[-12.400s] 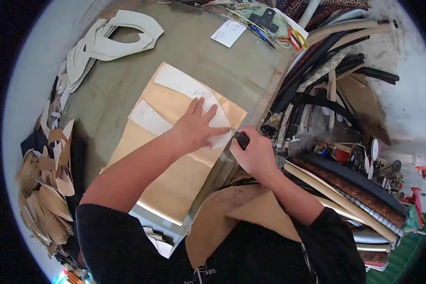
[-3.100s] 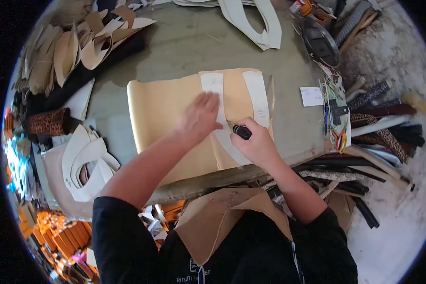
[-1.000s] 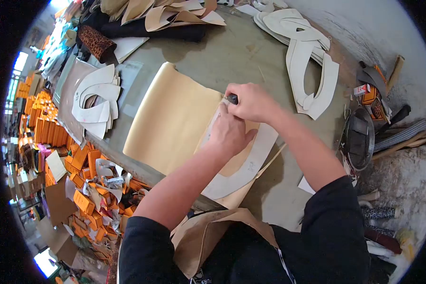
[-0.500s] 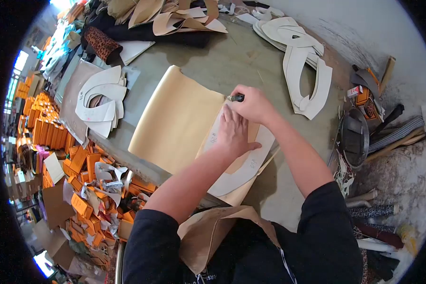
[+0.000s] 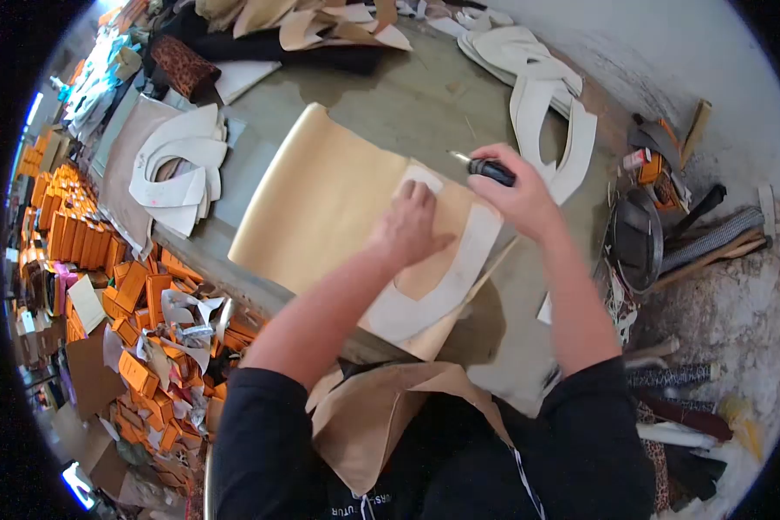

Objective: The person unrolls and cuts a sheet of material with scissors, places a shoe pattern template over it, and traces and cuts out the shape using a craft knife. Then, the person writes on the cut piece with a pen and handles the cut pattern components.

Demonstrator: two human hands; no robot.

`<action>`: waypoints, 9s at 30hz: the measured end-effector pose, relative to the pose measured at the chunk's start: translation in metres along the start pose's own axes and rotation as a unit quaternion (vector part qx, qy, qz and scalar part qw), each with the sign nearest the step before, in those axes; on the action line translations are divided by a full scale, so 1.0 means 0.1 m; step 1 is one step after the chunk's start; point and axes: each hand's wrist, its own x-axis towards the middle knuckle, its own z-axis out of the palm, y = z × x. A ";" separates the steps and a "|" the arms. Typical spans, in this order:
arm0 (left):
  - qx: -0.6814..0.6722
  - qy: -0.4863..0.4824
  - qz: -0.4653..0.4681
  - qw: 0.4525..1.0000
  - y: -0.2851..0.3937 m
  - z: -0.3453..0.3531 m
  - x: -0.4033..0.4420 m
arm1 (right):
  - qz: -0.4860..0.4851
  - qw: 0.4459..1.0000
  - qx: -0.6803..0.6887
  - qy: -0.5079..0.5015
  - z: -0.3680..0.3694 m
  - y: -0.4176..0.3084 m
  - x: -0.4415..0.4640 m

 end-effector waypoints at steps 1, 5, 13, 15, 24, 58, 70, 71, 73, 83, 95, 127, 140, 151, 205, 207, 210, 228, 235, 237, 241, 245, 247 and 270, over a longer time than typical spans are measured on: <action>0.003 -0.030 -0.004 1.000 -0.04 -0.04 -0.02 | 0.014 0.998 -0.048 -0.032 -0.15 -0.03 -0.16; 0.035 -0.109 -0.018 0.993 -0.02 -0.35 -0.36 | 0.033 0.954 -0.108 -0.278 -0.29 -0.10 -0.91; 0.042 -0.091 0.066 0.993 0.01 -0.25 -1.04 | -0.075 0.897 -0.178 -0.398 0.03 0.16 -1.24; 0.042 -0.121 0.090 0.988 0.01 -0.22 -1.08 | -0.084 0.884 -0.201 -0.414 -0.01 0.13 -1.13; 0.181 -0.212 0.111 0.954 0.25 -0.20 -1.18 | -0.119 0.874 -0.124 -0.455 0.53 0.13 -1.14; 0.279 -0.227 0.162 0.919 0.27 -0.14 -1.16 | -0.014 0.962 -0.127 -0.242 1.16 -0.16 -1.74; 0.258 -0.266 0.205 0.906 0.16 -0.31 -0.94 | 0.094 0.992 -0.060 -0.054 1.52 -0.26 -2.06; 0.260 -0.267 0.215 0.903 0.17 -0.32 -0.92 | 0.095 0.992 -0.077 -0.043 1.55 -0.26 -2.07; 0.266 -0.289 0.224 0.892 0.16 -0.33 -0.88 | 0.102 0.990 -0.094 -0.021 1.60 -0.30 -2.05; 0.313 -0.260 0.284 0.868 0.07 -0.21 -0.91 | 0.193 0.972 -0.129 0.034 1.92 -0.54 -1.93; 0.256 -0.286 0.355 0.853 -0.02 -0.39 -0.44 | 0.267 0.924 -0.051 0.269 2.38 -0.60 -1.84; 0.292 -0.339 0.539 0.713 -0.15 -0.25 2.11 | 0.400 0.806 -0.106 0.422 2.29 -0.59 0.08; 0.315 -0.203 0.524 0.765 -0.27 -0.12 2.13 | 0.242 0.828 -0.049 0.503 2.10 -0.18 0.50; 0.210 -0.151 0.417 0.871 -0.58 -0.49 1.51 | 0.353 0.702 -0.243 0.569 1.44 0.31 -2.58; 0.068 0.022 0.295 0.953 -0.44 0.23 0.91 | 0.238 0.741 0.470 0.416 2.31 -0.29 -1.66; 0.061 -0.128 0.153 0.978 -0.30 -0.06 0.87 | 0.202 0.719 0.497 0.441 2.30 -0.40 -1.67; 0.071 -0.174 0.089 0.978 -0.18 -0.17 0.88 | 0.199 0.826 0.256 0.461 2.19 -0.57 -1.96; -0.380 0.049 0.383 0.841 0.38 -1.58 0.89 | 0.049 0.910 -0.256 0.321 0.65 -3.11 -2.92; -0.279 -0.346 0.516 0.732 0.90 -2.74 -0.46 | 0.067 0.964 -0.155 0.207 0.46 -2.99 -2.38; -0.338 -0.507 0.410 0.679 0.81 -2.64 -0.47 | 0.065 0.961 -0.163 0.213 0.48 -2.88 -2.28; -0.346 -0.409 0.317 0.783 0.51 -2.38 -0.39 | 0.033 0.934 -0.158 0.319 0.62 -2.31 -2.08; -0.570 -0.386 0.174 0.704 0.33 -2.35 -0.42 | 0.064 0.882 -0.253 0.392 0.97 -1.82 -1.91; -0.590 -0.369 0.152 0.702 0.22 -2.25 -0.41 | 0.148 0.885 -0.199 0.393 1.05 -1.75 -1.82; -0.591 -0.052 0.032 0.804 -0.45 -3.29 -0.42 | 0.091 0.855 -0.334 0.387 1.20 -0.78 -1.47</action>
